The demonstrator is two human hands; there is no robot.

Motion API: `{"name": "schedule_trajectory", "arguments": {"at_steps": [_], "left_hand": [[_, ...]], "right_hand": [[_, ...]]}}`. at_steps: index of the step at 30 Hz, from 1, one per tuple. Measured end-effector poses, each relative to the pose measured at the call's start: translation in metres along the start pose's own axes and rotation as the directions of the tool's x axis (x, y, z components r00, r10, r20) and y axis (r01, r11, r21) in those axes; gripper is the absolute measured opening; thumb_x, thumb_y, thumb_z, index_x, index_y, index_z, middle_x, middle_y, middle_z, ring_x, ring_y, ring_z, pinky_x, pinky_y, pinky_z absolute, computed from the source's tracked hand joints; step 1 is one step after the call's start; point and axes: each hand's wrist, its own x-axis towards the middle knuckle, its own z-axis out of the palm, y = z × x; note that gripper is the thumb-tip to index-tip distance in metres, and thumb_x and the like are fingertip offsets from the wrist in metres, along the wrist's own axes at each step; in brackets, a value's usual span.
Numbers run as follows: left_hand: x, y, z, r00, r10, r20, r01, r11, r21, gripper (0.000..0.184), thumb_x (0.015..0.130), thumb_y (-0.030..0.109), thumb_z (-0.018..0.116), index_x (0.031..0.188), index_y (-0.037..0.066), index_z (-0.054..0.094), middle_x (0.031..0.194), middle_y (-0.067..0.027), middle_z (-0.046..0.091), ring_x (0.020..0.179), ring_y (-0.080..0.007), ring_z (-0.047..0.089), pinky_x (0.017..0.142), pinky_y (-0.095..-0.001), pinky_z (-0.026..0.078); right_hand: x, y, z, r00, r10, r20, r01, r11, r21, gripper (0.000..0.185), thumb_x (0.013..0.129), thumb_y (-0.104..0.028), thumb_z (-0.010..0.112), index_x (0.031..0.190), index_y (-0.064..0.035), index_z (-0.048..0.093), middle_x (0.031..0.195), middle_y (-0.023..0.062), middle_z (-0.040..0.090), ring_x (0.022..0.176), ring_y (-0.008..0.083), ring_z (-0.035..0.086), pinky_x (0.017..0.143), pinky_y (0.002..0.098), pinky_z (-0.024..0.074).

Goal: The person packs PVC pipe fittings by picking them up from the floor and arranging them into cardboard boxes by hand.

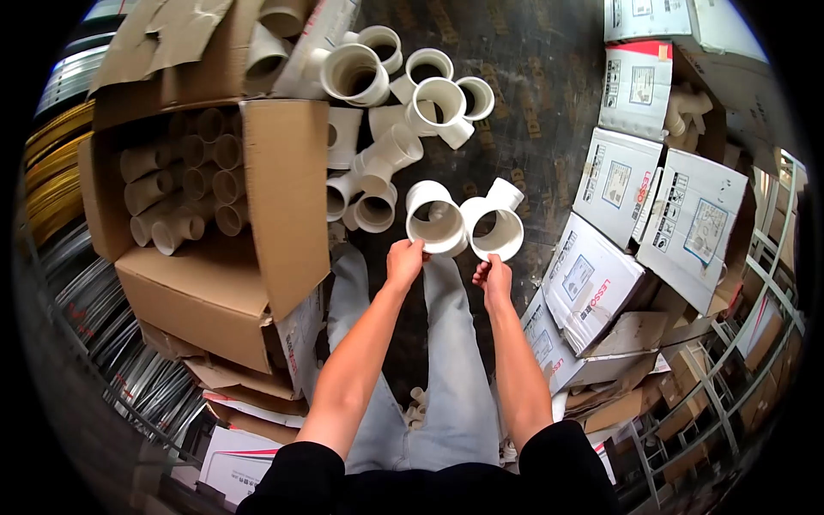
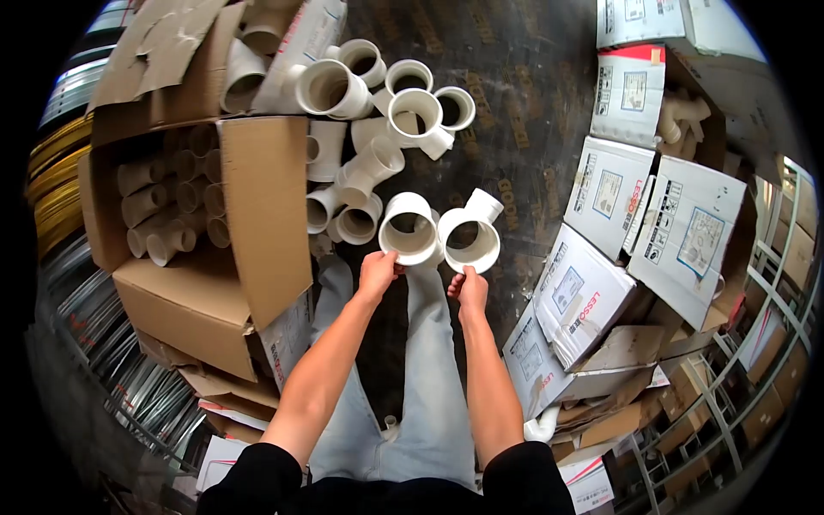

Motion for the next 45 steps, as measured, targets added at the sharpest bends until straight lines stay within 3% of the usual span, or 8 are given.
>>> {"name": "schedule_trajectory", "arguments": {"at_steps": [2,7,13,16,22,27,34,45], "left_hand": [[-0.032,0.035,-0.019,0.989,0.09,-0.115,-0.065,0.976,0.205,0.041,0.087,0.035,0.055,0.08,0.0,0.073,0.075,-0.0157,0.072,0.077,-0.0314,0.071,0.074,-0.0416,0.052],[-0.095,0.096,-0.083,0.898,0.33,-0.29,-0.262,0.932,0.249,0.039,0.087,0.034,0.057,0.078,-0.001,0.07,0.07,-0.0192,0.067,0.072,-0.0346,0.069,0.07,-0.0432,0.05],[-0.148,0.141,-0.195,0.761,0.484,-0.431,-0.554,0.831,-0.045,0.027,0.088,0.018,0.061,0.073,-0.005,0.061,0.057,-0.0125,0.057,0.057,-0.0137,0.054,0.058,-0.0332,0.044],[-0.161,0.141,-0.254,0.617,0.618,-0.487,-0.731,0.68,-0.063,0.038,0.098,0.029,0.065,0.08,-0.005,0.063,0.064,0.0006,0.057,0.064,-0.0061,0.047,0.057,-0.0265,0.039],[-0.158,0.115,-0.341,0.557,0.38,-0.739,-0.759,0.594,-0.267,0.036,0.097,0.027,0.063,0.084,-0.006,0.065,0.073,0.006,0.056,0.072,-0.0045,0.046,0.061,-0.0258,0.037],[-0.112,0.059,-0.394,0.549,0.154,-0.821,-0.625,0.729,-0.281,0.032,0.088,0.02,0.059,0.072,-0.008,0.062,0.061,-0.0067,0.061,0.058,-0.017,0.057,0.059,-0.033,0.044],[-0.06,0.01,-0.421,0.688,-0.109,-0.717,-0.502,0.643,-0.579,0.029,0.088,0.022,0.06,0.074,-0.003,0.063,0.068,-0.0089,0.066,0.063,-0.0182,0.066,0.063,-0.029,0.051],[-0.019,-0.016,-0.427,0.806,-0.216,-0.552,-0.364,0.554,-0.749,0.025,0.09,0.021,0.061,0.079,-0.002,0.059,0.076,-0.0108,0.067,0.067,-0.0198,0.068,0.063,-0.0295,0.053]], "right_hand": [[-0.026,0.0,0.011,0.999,-0.033,0.031,0.032,0.999,0.031,0.033,0.094,-0.03,0.055,0.068,-0.0087,0.055,0.062,0.0055,0.058,0.052,0.0177,0.057,0.05,0.0316,0.0476],[-0.089,-0.022,0.062,0.978,-0.155,0.139,0.153,0.988,0.024,0.036,0.094,-0.029,0.056,0.066,-0.0072,0.051,0.06,0.006,0.053,0.051,0.0179,0.052,0.05,0.0327,0.0437],[-0.161,-0.064,0.147,0.847,-0.37,0.382,0.356,0.928,0.109,0.035,0.098,-0.02,0.06,0.067,-0.0048,0.054,0.059,0.0033,0.051,0.052,0.0134,0.049,0.049,0.0291,0.0402],[-0.202,-0.08,0.197,0.661,-0.54,0.521,0.594,0.801,0.078,0.036,0.098,-0.026,0.061,0.069,-0.0067,0.056,0.059,0.002,0.051,0.053,0.0127,0.05,0.053,0.0285,0.0397],[-0.227,-0.07,0.308,0.548,-0.464,0.696,0.682,0.729,-0.052,0.042,0.101,-0.031,0.057,0.075,0.001,0.063,0.063,0.0054,0.061,0.058,0.0131,0.056,0.057,0.0284,0.0429],[-0.234,-0.04,0.404,0.729,-0.197,0.656,0.452,0.858,-0.244,0.036,0.097,-0.03,0.056,0.073,-0.0032,0.057,0.066,0.0066,0.059,0.056,0.0176,0.057,0.056,0.0329,0.0489],[-0.165,0.033,0.477,0.889,0.145,0.434,0.069,0.895,-0.441,0.031,0.095,-0.03,0.053,0.081,-0.0034,0.058,0.074,0.0087,0.062,0.063,0.0195,0.064,0.06,0.0321,0.0595],[-0.058,0.092,0.479,0.965,0.092,0.244,0.005,0.929,-0.371,0.027,0.1,-0.031,0.055,0.091,-0.0066,0.059,0.075,0.0055,0.059,0.066,0.0217,0.06,0.062,0.0347,0.0579]]}}
